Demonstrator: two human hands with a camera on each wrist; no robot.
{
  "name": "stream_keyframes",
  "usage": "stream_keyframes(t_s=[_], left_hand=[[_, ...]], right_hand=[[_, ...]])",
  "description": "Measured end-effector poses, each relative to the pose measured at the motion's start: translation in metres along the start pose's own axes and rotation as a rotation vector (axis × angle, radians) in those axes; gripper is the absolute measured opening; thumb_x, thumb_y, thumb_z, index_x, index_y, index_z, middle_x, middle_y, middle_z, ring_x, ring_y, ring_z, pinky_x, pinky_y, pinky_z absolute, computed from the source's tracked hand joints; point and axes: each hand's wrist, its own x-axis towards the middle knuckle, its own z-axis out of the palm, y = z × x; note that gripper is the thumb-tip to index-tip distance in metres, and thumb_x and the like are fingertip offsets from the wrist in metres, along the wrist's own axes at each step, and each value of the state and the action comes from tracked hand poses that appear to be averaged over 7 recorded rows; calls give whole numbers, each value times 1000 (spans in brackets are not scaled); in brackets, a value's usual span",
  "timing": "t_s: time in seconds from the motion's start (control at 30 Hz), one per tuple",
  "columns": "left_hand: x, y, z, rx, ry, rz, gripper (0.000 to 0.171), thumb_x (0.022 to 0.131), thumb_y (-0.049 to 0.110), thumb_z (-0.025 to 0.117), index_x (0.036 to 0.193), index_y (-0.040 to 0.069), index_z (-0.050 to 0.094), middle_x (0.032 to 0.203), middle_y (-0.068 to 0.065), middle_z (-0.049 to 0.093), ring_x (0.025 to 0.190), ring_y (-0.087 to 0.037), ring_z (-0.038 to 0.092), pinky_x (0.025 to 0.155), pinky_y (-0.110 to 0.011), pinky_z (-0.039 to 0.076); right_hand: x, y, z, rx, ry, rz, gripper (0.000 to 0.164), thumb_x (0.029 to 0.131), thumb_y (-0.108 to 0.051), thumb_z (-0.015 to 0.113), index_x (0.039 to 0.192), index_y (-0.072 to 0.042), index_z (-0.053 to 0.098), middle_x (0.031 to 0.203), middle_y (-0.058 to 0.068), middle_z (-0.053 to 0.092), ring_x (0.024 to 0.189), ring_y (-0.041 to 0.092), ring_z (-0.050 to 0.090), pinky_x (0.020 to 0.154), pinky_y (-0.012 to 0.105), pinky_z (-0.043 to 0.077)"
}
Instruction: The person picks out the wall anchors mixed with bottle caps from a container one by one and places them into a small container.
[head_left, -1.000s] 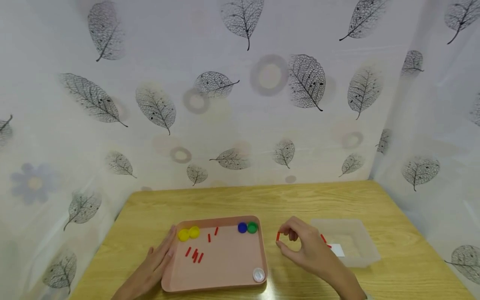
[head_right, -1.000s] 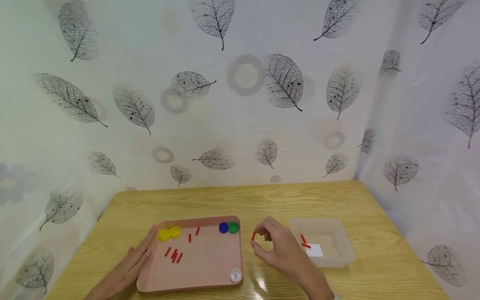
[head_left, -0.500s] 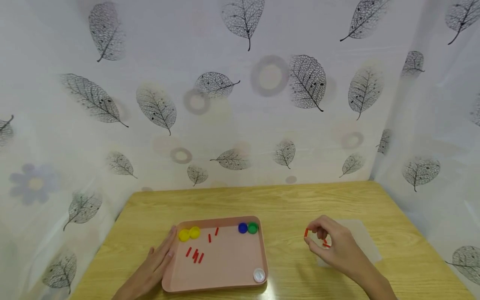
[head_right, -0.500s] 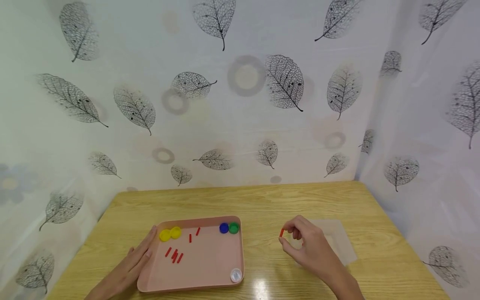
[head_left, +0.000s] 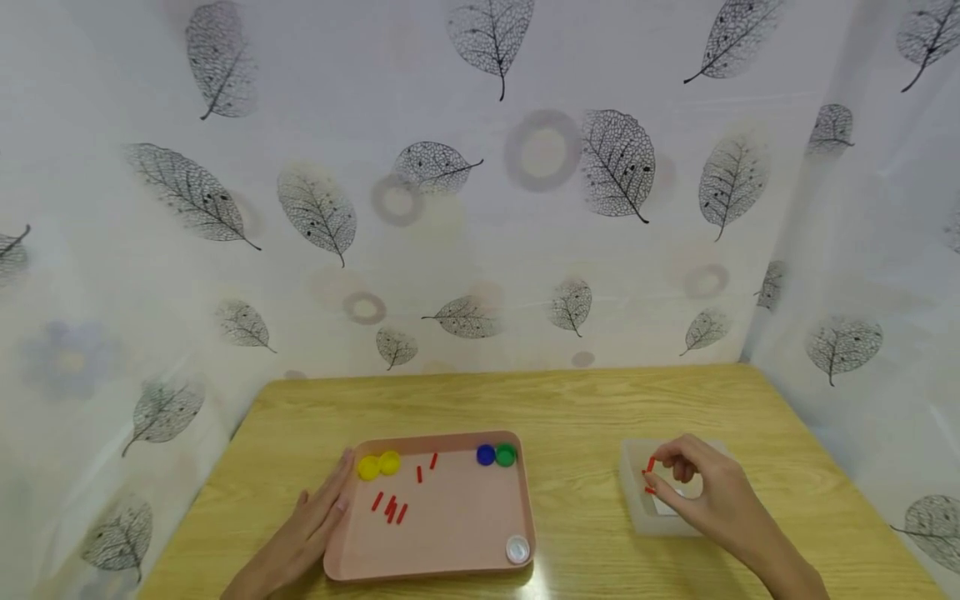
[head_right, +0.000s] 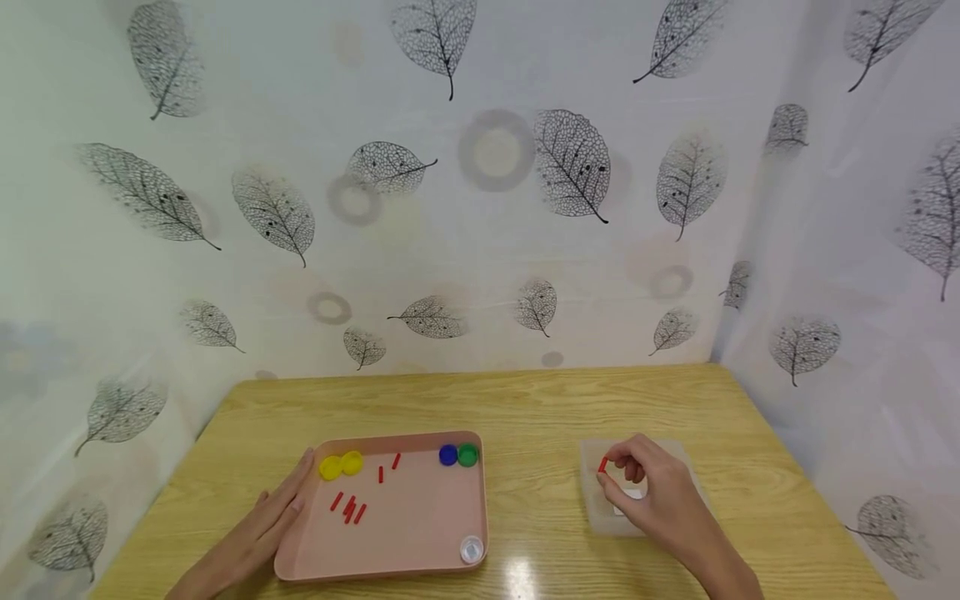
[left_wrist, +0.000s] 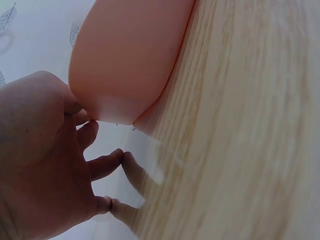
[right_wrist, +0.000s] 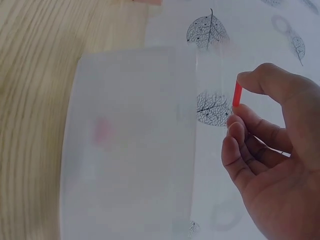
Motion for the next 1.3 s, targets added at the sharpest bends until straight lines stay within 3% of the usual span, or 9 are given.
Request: stream_keyframes(t_s=[0.13, 0.3, 0.4, 0.63, 0.87, 1.17, 1.3], left_hand=[[-2, 2, 0, -7, 4, -2, 58, 112, 26, 41, 166, 17, 20, 170, -12, 17, 149, -40, 19, 105, -85, 2], [-5, 2, 2, -15, 10, 0, 58, 112, 25, 42, 166, 18, 21, 170, -10, 18, 148, -9, 15, 104, -85, 2], [-7, 3, 3, -16, 7, -6, 58, 112, 26, 42, 166, 19, 20, 170, -10, 17, 145, -1, 13, 104, -85, 2], [-9, 8, 5, -1, 9, -18, 58, 112, 26, 42, 166, 16, 20, 169, -12, 19, 147, -16, 17, 104, -86, 3], [-9, 11, 5, 7, 2, -27, 58, 113, 27, 40, 166, 15, 19, 169, -14, 17, 148, -40, 20, 104, -86, 3], [-2, 6, 1, 1, -7, -20, 58, 113, 26, 39, 166, 14, 18, 169, -16, 16, 150, -45, 18, 103, -86, 2], [1, 5, -2, 0, -16, -20, 58, 113, 26, 39, 166, 14, 18, 169, -16, 16, 150, -45, 18, 103, -87, 2]], right_hand=[[-6, 6, -1, -12, -8, 35, 44, 65, 4, 92, 93, -19, 67, 82, -17, 55, 68, -1, 49, 61, 12, 42], [-12, 13, -1, -4, -20, 43, 44, 65, 6, 91, 93, -18, 67, 83, -17, 56, 67, 1, 51, 60, 12, 42], [-15, 16, -2, -12, -21, 35, 43, 66, 6, 90, 93, -17, 67, 84, -16, 56, 67, 2, 52, 60, 13, 43], [-18, 19, -3, -28, -35, 63, 40, 68, 3, 90, 93, -19, 68, 84, -17, 57, 68, -1, 51, 60, 13, 43], [-20, 21, -2, 7, -35, 52, 39, 68, 6, 89, 93, -16, 69, 84, -16, 58, 65, 6, 54, 60, 13, 44], [-13, 17, 2, 3, -38, 58, 42, 67, 5, 91, 94, -17, 68, 83, -15, 57, 65, 5, 53, 59, 14, 44], [-8, 11, 6, 32, -27, 17, 43, 66, 6, 91, 94, -17, 68, 83, -14, 59, 66, 5, 53, 59, 13, 44]])
